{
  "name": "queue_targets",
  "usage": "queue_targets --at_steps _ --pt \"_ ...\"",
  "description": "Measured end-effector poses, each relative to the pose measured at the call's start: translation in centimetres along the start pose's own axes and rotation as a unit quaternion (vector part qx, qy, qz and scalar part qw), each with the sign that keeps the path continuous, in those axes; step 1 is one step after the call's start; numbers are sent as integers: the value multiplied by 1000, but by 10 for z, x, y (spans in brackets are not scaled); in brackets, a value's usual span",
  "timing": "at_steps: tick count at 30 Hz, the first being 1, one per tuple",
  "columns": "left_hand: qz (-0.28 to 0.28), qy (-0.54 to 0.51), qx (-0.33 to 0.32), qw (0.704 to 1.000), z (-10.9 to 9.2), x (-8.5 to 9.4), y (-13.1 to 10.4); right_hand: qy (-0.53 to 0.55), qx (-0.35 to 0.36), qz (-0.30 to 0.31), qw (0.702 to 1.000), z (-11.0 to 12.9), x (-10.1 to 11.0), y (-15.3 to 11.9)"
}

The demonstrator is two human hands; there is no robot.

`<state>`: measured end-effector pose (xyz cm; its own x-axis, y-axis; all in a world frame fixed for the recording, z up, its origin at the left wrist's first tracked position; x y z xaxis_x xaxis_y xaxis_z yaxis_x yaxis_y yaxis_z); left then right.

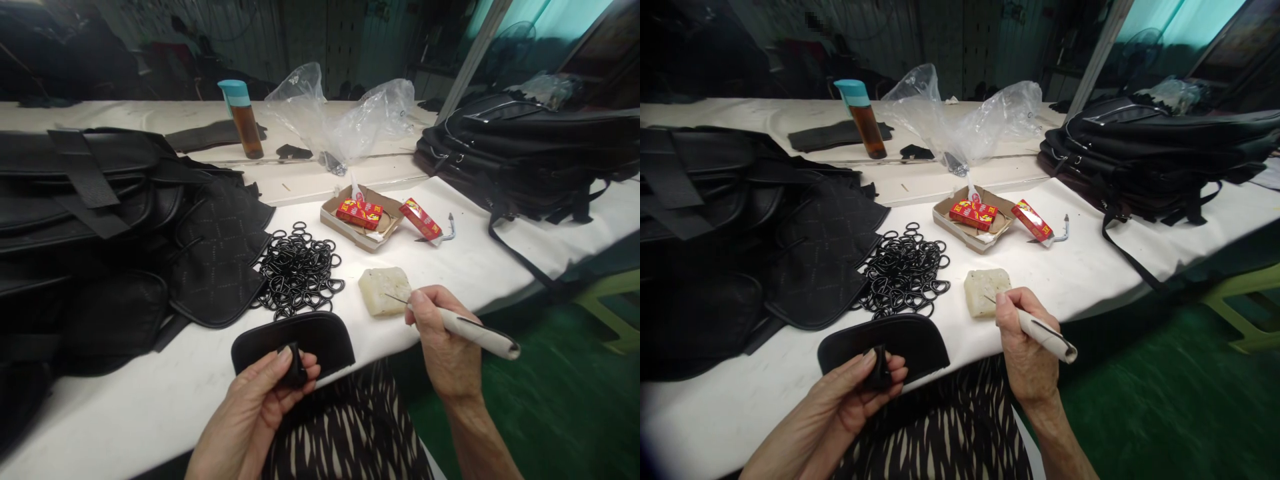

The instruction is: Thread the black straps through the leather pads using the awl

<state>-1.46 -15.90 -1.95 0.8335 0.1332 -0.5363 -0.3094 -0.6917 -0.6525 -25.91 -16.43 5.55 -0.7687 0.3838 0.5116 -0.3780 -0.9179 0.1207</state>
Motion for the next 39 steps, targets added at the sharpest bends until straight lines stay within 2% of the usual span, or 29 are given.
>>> queue_targets --at_steps 3,8,12,18,24,30,34,39 --pt "0 3 -1 1000 -1 0 -1 -1 -4 13 1000 -3 -4 1" --pt "-54 21 -14 998 -9 -12 -9 -4 -14 24 1000 -4 -8 5" --pt "-64 33 -16 997 -11 -18 -10 -8 -16 34 999 -1 -9 6" --pt "-51 23 -22 998 -9 -12 -9 -2 -24 40 999 -2 -7 8" --pt "-41 4 -12 999 -5 -9 -8 -58 -28 77 995 7 -9 17" --pt "-24 11 -13 1000 -5 -10 -8 -71 -1 45 996 22 -1 18" --pt "-35 11 -26 999 -6 -9 -9 -101 -26 60 993 18 -5 20" --pt "-18 21 -25 999 -6 -13 -10 -106 -43 66 991 10 -11 24"
Point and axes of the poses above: each hand's wrist, its own y-axis towards the middle knuckle, its own x-axis out of the back of the hand, z = x × y, the point moved 7 cm from there along y, towards the middle knuckle, and after that the axes turned 12 degrees about z, right-handed, at the moved point
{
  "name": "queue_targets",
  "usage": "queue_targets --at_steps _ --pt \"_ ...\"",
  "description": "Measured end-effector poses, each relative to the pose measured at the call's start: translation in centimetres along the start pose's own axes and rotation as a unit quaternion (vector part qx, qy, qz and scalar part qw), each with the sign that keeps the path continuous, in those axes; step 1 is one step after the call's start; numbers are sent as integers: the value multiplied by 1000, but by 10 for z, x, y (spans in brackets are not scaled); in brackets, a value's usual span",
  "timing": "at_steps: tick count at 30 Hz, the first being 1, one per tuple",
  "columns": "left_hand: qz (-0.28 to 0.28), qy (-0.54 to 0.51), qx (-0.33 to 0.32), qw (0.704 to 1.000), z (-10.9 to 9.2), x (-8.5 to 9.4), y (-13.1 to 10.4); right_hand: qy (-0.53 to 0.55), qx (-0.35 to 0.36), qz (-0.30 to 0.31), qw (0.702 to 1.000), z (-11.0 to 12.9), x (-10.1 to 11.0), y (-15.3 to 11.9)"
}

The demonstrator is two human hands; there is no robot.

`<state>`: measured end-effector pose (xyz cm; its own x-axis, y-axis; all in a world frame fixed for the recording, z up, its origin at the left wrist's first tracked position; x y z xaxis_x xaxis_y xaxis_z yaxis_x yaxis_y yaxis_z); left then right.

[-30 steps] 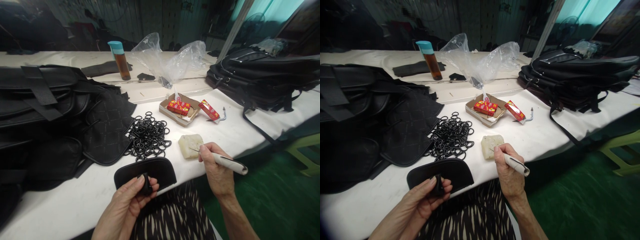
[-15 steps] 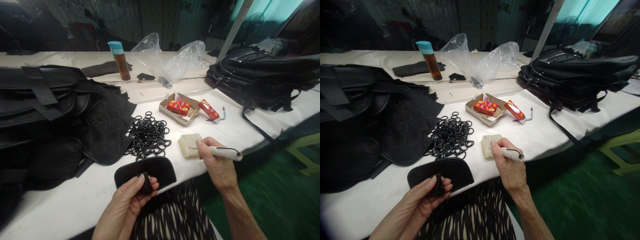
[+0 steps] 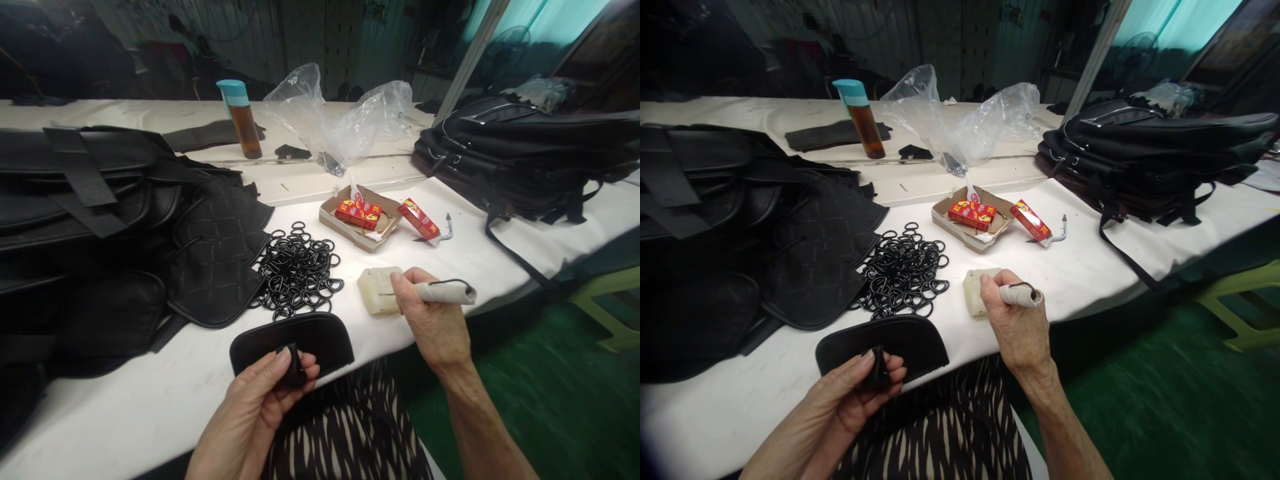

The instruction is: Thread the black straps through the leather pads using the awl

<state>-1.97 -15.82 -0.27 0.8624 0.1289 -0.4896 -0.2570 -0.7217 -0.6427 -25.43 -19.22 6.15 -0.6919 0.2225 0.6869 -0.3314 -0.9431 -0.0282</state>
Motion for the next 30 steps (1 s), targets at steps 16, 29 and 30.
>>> queue_targets --at_steps 16,29,30 --pt "56 -31 8 998 9 11 8 85 24 -49 995 -4 12 -17" --pt "111 -37 -4 993 7 3 4 441 -20 157 884 6 -69 -60" --pt "116 -35 -5 993 7 3 4 429 -22 166 887 6 -73 -61"
Point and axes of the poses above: each hand's wrist, its own y-axis towards the middle knuckle, its own x-axis out of the back of the hand, z = x × y, the point moved 7 cm from there along y, towards the middle knuckle, and after that the axes turned 12 degrees about z, right-handed, at the moved point
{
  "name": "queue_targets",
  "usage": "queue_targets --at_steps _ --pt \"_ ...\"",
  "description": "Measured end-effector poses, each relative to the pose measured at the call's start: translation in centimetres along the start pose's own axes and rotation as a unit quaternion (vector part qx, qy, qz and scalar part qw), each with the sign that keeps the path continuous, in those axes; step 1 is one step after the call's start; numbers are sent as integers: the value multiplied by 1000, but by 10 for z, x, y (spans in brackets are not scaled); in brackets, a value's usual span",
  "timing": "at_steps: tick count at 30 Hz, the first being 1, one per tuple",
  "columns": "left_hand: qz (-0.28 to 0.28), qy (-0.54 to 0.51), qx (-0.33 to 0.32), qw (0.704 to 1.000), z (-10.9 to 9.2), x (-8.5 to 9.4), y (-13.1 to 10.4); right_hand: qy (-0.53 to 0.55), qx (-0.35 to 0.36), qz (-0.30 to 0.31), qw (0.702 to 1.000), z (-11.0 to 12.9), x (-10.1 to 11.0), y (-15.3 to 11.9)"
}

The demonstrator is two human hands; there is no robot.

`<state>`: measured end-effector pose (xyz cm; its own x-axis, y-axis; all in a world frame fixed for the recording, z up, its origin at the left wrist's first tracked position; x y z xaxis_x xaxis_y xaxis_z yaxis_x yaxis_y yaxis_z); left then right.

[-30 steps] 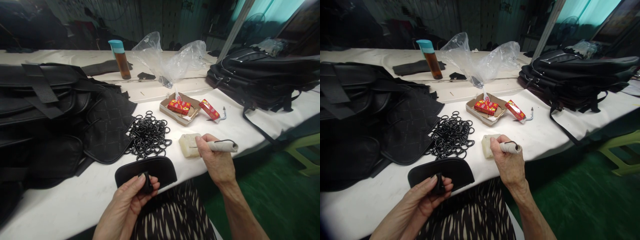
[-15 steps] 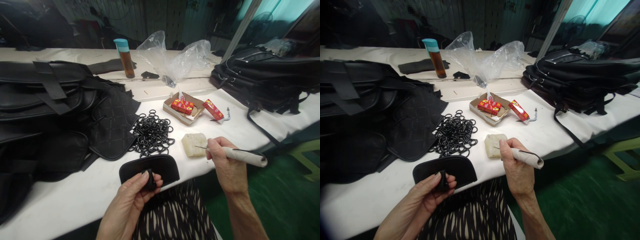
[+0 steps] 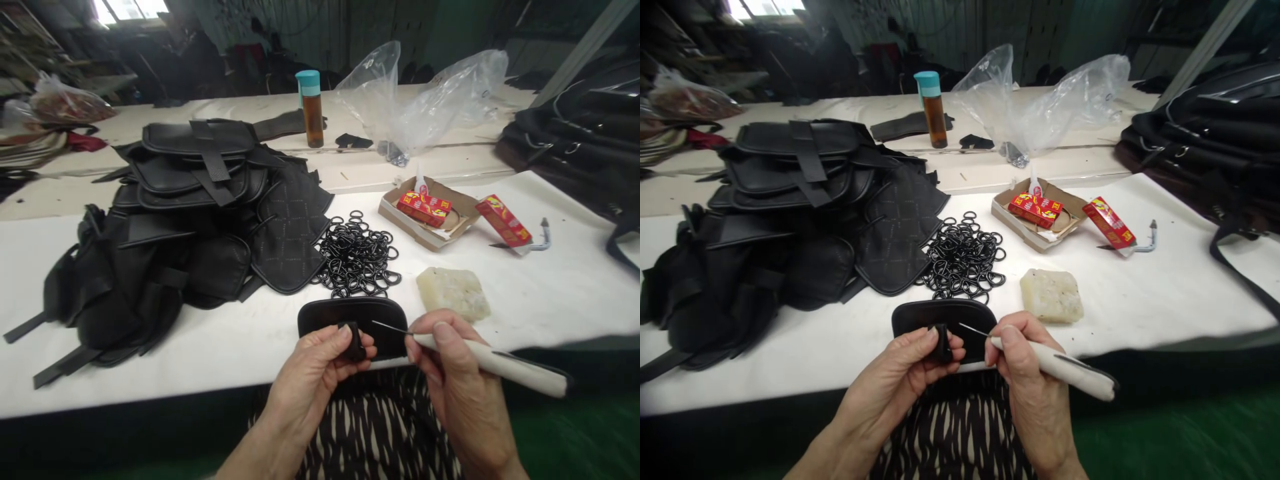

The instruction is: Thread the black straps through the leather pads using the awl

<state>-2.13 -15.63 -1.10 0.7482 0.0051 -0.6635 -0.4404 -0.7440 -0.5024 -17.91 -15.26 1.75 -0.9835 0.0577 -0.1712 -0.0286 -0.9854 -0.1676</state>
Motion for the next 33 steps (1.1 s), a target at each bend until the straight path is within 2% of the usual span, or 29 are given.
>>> queue_targets --at_steps 6,15,26,33 --pt "24 1 -1 1000 1 -1 1 -31 -13 36 999 -11 -9 1" --pt "34 -4 -6 999 1 -1 0 -11 16 55 998 -10 -19 4" --pt "46 3 -12 999 0 -2 -1 -16 2 86 996 -11 -29 6" --pt "32 -4 -19 999 -1 -4 0 -44 2 117 992 -8 -25 10"
Point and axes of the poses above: each hand's wrist, its own y-axis towards the middle knuckle, its own x-axis out of the back of the hand, z = x × y, the point moved 7 cm from there along y, towards the middle knuckle, and after that the axes turned 12 degrees about z, right-handed, at the moved point
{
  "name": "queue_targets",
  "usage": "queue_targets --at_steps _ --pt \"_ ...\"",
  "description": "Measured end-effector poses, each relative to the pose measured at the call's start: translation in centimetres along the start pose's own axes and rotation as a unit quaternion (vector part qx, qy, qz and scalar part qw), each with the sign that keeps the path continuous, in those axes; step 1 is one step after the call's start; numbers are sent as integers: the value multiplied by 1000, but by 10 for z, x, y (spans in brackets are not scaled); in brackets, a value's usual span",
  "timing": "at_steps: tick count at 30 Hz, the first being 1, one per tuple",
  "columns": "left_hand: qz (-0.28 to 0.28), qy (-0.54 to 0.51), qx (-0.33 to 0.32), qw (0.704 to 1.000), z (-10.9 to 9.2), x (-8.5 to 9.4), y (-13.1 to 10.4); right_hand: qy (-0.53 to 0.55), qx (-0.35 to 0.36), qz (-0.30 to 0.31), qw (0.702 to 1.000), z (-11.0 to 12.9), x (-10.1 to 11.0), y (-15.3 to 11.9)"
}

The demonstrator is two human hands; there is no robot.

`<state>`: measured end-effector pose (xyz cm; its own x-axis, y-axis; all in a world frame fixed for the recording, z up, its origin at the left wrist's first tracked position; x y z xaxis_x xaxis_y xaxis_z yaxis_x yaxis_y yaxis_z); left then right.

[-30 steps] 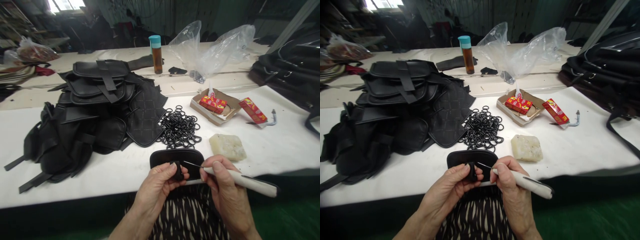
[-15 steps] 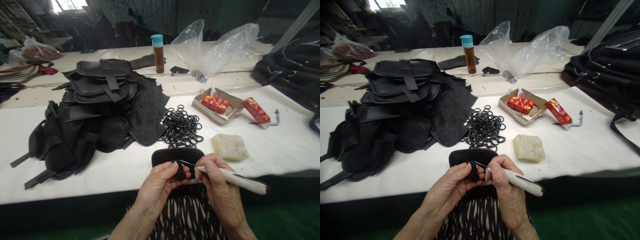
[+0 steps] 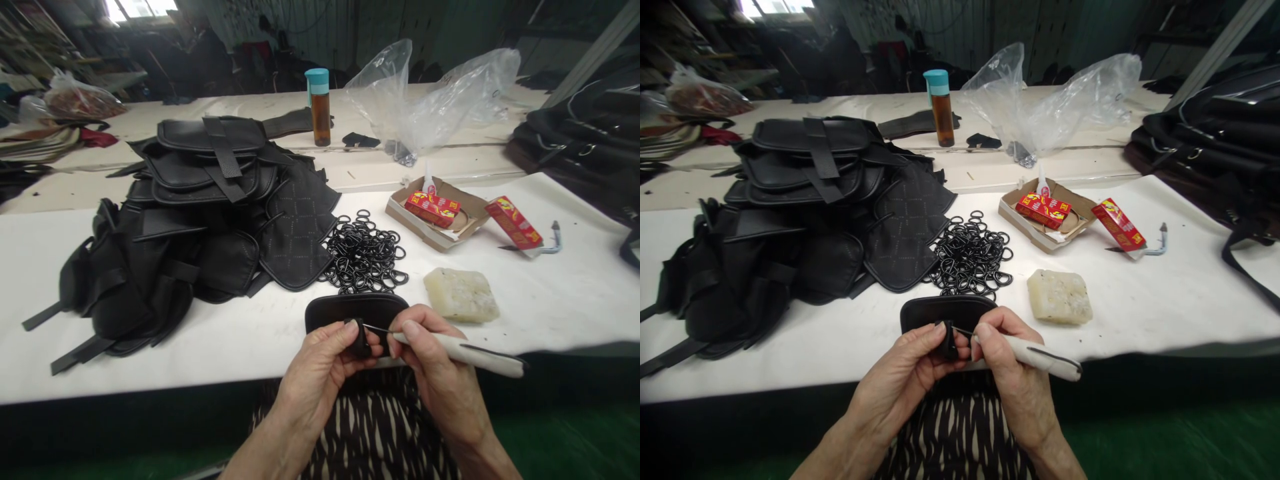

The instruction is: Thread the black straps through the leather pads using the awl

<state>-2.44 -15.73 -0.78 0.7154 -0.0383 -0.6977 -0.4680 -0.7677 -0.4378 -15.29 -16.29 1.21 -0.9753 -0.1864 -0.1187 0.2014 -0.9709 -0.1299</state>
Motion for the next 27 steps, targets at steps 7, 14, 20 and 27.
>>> queue_targets --at_steps 7,14,20,27 --pt "-22 -13 -18 1000 0 2 0 47 73 -48 995 22 13 -3" --pt "-37 -16 -25 999 2 4 0 51 109 -50 991 30 10 -10" --pt "-42 -17 -40 998 3 3 -1 13 142 -57 988 35 12 -16" --pt "-74 -25 -28 997 3 4 -2 -40 211 -96 972 53 11 -23"
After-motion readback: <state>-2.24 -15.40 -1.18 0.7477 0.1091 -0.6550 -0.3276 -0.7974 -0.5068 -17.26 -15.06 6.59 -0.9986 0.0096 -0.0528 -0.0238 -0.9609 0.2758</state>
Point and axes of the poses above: each hand's wrist, its own y-axis towards the middle knuckle, its own x-axis out of the back of the hand, z = x × y, the point moved 7 cm from there along y, towards the middle knuckle, and after that the axes turned 12 degrees about z, right-handed, at the moved point
